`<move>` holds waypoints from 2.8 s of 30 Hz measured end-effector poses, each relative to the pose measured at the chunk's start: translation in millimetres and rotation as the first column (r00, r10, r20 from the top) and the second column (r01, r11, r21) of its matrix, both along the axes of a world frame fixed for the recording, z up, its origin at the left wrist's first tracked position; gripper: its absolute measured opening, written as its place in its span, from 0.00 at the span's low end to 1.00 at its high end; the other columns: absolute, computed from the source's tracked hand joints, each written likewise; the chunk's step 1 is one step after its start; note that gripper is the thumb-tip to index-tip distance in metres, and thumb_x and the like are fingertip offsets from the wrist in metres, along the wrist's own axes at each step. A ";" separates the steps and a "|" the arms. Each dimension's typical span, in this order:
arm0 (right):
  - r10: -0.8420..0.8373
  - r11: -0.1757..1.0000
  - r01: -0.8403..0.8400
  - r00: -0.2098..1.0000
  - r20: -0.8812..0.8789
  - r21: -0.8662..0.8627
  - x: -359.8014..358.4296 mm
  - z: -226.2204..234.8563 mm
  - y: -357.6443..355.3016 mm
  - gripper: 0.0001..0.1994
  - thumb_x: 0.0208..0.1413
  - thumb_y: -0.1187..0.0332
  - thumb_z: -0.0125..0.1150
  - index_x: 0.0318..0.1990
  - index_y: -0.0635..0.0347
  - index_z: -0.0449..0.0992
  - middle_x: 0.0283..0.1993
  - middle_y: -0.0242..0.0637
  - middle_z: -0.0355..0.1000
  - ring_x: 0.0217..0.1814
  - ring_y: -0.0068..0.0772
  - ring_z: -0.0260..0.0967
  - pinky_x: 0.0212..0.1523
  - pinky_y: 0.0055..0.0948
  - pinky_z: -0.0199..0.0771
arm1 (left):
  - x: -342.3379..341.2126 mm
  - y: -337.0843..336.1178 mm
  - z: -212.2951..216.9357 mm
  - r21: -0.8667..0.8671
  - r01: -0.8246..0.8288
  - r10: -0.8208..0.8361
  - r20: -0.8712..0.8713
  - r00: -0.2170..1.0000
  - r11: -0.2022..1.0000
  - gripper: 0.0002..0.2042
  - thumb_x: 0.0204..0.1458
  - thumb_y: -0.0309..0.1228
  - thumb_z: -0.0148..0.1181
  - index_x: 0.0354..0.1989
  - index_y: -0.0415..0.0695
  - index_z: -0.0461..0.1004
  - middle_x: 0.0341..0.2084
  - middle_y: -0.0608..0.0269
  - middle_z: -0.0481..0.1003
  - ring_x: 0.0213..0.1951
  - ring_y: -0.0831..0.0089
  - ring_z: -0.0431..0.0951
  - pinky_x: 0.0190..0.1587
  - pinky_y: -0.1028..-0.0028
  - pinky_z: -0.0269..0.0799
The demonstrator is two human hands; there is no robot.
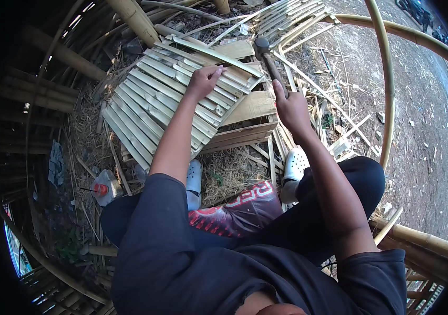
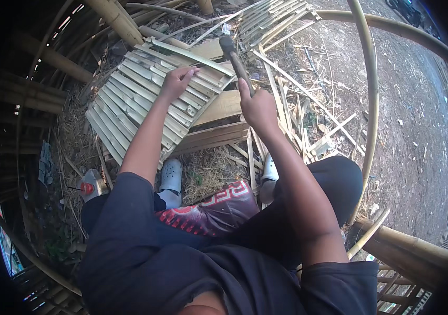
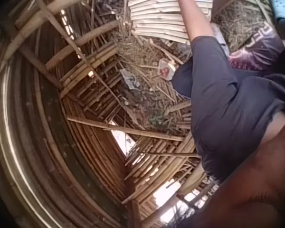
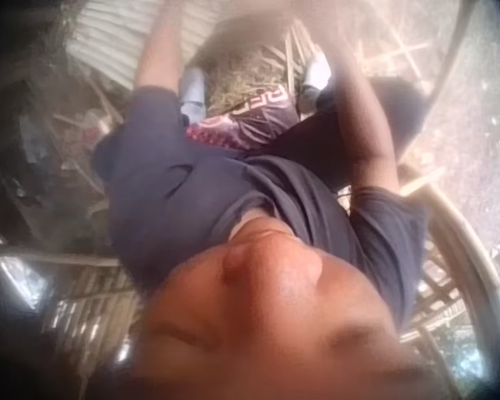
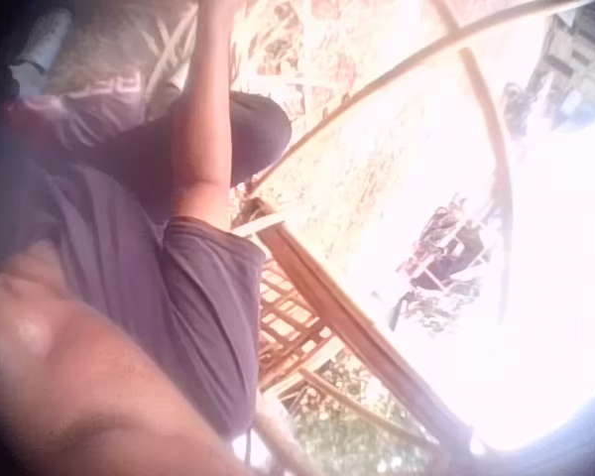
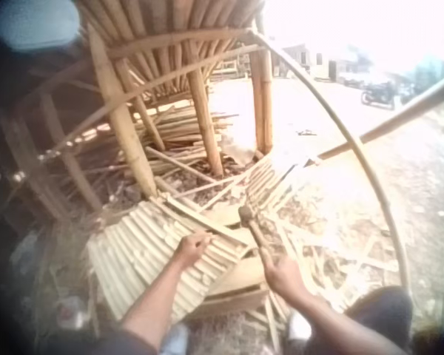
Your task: The person is hammering bamboo slats onto a frame using a hammer and nails taken from a plastic bag.
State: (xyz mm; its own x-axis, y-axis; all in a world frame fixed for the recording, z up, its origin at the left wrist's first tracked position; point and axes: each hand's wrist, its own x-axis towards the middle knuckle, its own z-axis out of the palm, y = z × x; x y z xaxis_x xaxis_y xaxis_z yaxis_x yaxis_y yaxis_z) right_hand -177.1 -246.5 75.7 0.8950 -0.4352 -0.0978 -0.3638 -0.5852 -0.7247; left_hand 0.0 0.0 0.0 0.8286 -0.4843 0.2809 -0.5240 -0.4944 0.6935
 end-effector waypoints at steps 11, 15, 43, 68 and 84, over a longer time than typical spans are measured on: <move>-0.004 0.929 -0.164 0.891 0.454 0.331 -18.3 31.4 4.8 0.33 0.67 0.44 0.49 0.19 0.65 0.67 0.14 0.32 0.58 0.19 0.23 0.54 0.21 0.33 0.56 | 6.2 -4.1 -5.7 0.034 0.074 -0.078 0.116 0.990 0.997 0.11 0.62 0.30 0.56 0.48 0.44 0.82 0.50 0.59 0.80 0.61 0.65 0.74 0.67 0.66 0.63; 0.087 0.969 -0.151 0.948 0.305 0.193 -23.6 19.3 11.0 0.34 0.67 0.43 0.48 0.22 0.69 0.72 0.17 0.46 0.68 0.21 0.39 0.67 0.27 0.41 0.66 | 4.7 -2.2 -4.1 0.003 0.072 -0.072 0.057 0.996 0.997 0.12 0.63 0.30 0.53 0.48 0.44 0.82 0.48 0.59 0.81 0.61 0.65 0.74 0.67 0.65 0.62; 0.075 0.997 -0.073 0.990 -0.119 0.017 -26.2 -17.2 9.9 0.41 0.63 0.36 0.47 0.21 0.75 0.74 0.20 0.60 0.70 0.25 0.56 0.73 0.34 0.49 0.71 | 6.5 3.7 -8.4 -0.240 0.027 -0.078 -0.207 0.975 0.970 0.15 0.65 0.31 0.49 0.48 0.35 0.80 0.49 0.53 0.80 0.57 0.68 0.76 0.61 0.71 0.68; 0.027 0.558 0.245 0.950 -0.312 0.793 -23.1 78.1 -6.9 0.31 0.62 0.33 0.46 0.29 0.55 0.63 0.17 0.23 0.51 0.13 0.19 0.46 0.14 0.24 0.51 | 4.7 -4.2 -1.1 -0.086 0.055 -0.055 -0.004 0.998 0.995 0.13 0.63 0.28 0.50 0.43 0.38 0.83 0.47 0.52 0.80 0.55 0.62 0.78 0.58 0.69 0.70; -0.057 0.245 0.045 0.998 -0.032 0.968 -38.3 134.8 -42.8 0.28 0.60 0.38 0.57 0.33 0.55 0.58 0.19 0.21 0.50 0.13 0.12 0.45 0.10 0.15 0.51 | -88.0 -61.1 27.1 0.639 -0.148 0.070 0.145 0.987 0.755 0.45 0.48 0.57 0.64 0.73 0.48 0.55 0.74 0.58 0.51 0.75 0.64 0.47 0.72 0.37 0.31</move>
State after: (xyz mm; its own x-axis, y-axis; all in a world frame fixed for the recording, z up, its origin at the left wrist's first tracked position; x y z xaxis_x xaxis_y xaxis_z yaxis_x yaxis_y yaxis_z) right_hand -215.4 -289.3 210.6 0.8782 -0.0629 -0.4741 -0.3551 0.5783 -0.7344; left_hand -88.0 -61.1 27.1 0.8712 -0.4904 0.0235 -0.4890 -0.8622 0.1322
